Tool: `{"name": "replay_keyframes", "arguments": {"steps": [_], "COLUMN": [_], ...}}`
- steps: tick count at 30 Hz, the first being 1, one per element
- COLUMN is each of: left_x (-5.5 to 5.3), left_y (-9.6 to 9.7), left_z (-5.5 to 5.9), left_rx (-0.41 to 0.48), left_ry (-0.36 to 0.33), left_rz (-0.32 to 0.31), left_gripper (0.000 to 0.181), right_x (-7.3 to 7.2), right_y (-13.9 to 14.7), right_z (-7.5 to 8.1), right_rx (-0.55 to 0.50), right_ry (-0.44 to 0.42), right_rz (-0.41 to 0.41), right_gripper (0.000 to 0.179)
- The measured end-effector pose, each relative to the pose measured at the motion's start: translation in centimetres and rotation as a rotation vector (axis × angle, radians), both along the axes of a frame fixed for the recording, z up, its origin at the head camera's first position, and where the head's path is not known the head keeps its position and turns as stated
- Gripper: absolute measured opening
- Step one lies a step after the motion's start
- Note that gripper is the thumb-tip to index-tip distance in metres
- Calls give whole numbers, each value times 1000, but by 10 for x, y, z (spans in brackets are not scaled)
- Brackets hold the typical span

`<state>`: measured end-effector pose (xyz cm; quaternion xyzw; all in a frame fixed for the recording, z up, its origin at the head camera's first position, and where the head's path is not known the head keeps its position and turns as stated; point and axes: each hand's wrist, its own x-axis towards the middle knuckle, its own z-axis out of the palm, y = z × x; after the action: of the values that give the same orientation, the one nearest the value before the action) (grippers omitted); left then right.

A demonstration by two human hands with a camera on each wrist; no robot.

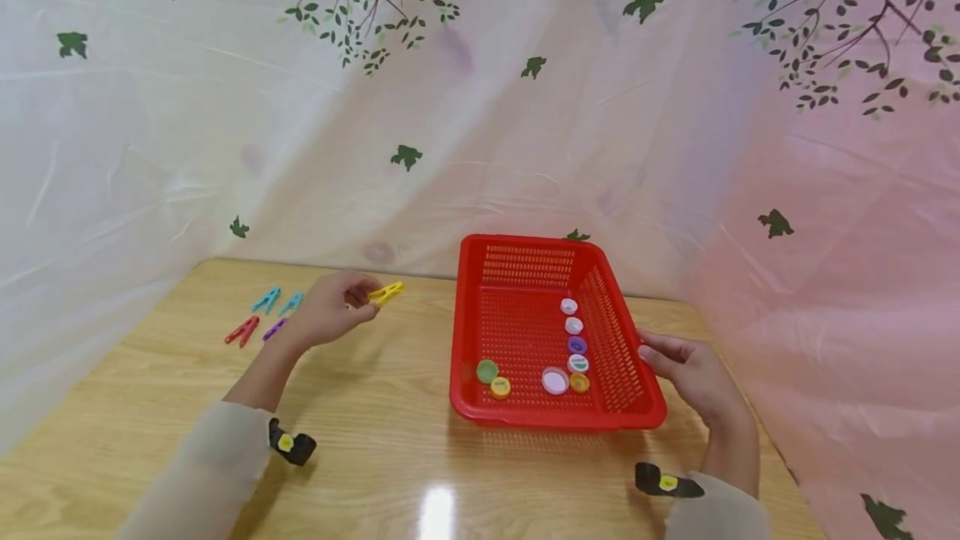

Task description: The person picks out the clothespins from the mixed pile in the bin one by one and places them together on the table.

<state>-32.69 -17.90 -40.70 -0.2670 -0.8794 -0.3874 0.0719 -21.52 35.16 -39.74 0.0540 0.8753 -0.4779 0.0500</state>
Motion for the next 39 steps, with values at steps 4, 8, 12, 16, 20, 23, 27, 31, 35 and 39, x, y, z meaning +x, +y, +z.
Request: {"name": "replay_keyframes", "arguments": {"steps": [4,8,12,16,20,23,27,31,35,39], "left_x": [1,2,3,3,3,3,2,2,4,5], "left_y": [-12,-24,-34,-42,-47,-50,-52,-54,-55,-57], "left_z": [-7,-12,-15,-18,-22,-23,-25,-27,-28,-30], "left_rx": [-1,11,3,-24,-19,-20,-54,-88,-125,-179], "left_ry": [-31,-88,-121,-108,-129,-147,-169,-204,-210,-208], "left_rz": [65,103,138,189,216,211,197,186,196,230], "left_gripper": [31,32,33,33,33,33,32,33,33,32], "right_x": [0,-1,-1,0,0,-1,-1,-1,0,0], "right_y": [1,-1,-2,-4,-4,-5,-4,-4,-2,-2], "right_z": [-1,-1,0,1,2,4,5,5,4,3], "right_rx": [0,-12,1,20,21,20,27,21,19,22], "right_ry": [0,-8,-12,-12,-16,-14,-6,-11,-19,-20], "right_rz": [2,5,-1,-4,-2,2,5,5,-1,0], "right_gripper": [68,68,70,70,70,70,69,69,71,72]}}
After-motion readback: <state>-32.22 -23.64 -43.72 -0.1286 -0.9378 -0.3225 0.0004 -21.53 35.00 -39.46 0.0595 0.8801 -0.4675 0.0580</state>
